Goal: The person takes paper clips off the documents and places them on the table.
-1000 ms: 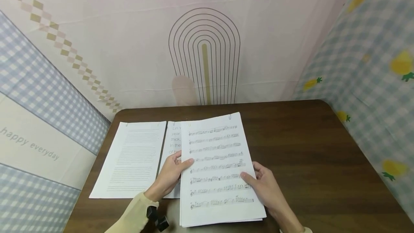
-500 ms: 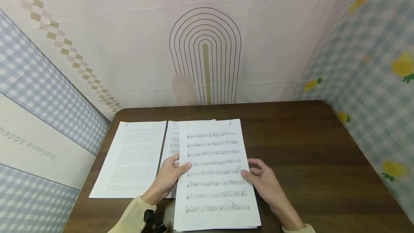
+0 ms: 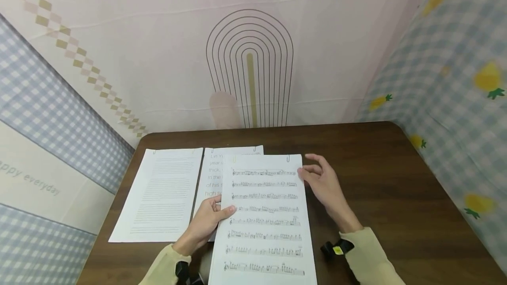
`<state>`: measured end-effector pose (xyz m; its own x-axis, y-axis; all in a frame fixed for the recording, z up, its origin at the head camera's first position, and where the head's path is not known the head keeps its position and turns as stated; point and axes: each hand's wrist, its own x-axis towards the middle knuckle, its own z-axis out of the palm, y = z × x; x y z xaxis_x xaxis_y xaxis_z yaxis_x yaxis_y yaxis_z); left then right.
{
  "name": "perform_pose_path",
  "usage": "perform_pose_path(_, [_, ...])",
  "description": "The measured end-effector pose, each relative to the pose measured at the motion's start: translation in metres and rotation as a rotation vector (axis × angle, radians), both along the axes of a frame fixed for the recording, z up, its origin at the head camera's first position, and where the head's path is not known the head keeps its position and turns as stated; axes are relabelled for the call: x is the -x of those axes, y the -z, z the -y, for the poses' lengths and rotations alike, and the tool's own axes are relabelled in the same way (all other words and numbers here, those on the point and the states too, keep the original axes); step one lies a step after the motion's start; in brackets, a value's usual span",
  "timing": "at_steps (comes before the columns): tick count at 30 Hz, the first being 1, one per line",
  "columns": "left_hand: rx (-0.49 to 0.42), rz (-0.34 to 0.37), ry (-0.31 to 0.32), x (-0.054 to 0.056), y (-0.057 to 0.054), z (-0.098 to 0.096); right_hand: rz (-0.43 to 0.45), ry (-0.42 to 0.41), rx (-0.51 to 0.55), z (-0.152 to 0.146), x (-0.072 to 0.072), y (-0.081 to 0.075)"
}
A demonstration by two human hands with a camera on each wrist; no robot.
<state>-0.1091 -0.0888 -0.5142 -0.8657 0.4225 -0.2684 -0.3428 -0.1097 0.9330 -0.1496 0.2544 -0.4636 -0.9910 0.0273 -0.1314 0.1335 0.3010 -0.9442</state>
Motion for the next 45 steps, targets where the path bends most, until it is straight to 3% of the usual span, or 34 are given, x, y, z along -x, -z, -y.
perform_pose_path(7, [0.000, 0.027, 0.018, -0.003, 0.003, -0.001, -0.026, -0.057, 0.077, 0.006, 0.019, 0.002])
perform_pose_path(16, [0.009, 0.032, 0.021, -0.005, 0.006, -0.001, -0.059, -0.096, 0.105, 0.006, 0.024, 0.010])
perform_pose_path(30, [0.022, 0.030, 0.019, -0.005, 0.009, -0.008, -0.029, 0.047, 0.032, 0.012, 0.025, 0.012])
perform_pose_path(37, [0.033, 0.032, 0.027, -0.005, 0.008, -0.010, -0.020, 0.088, 0.077, 0.002, 0.026, 0.015])
perform_pose_path(45, [0.053, 0.022, 0.029, -0.008, 0.008, -0.009, -0.068, 0.140, 0.065, -0.018, 0.028, 0.019])
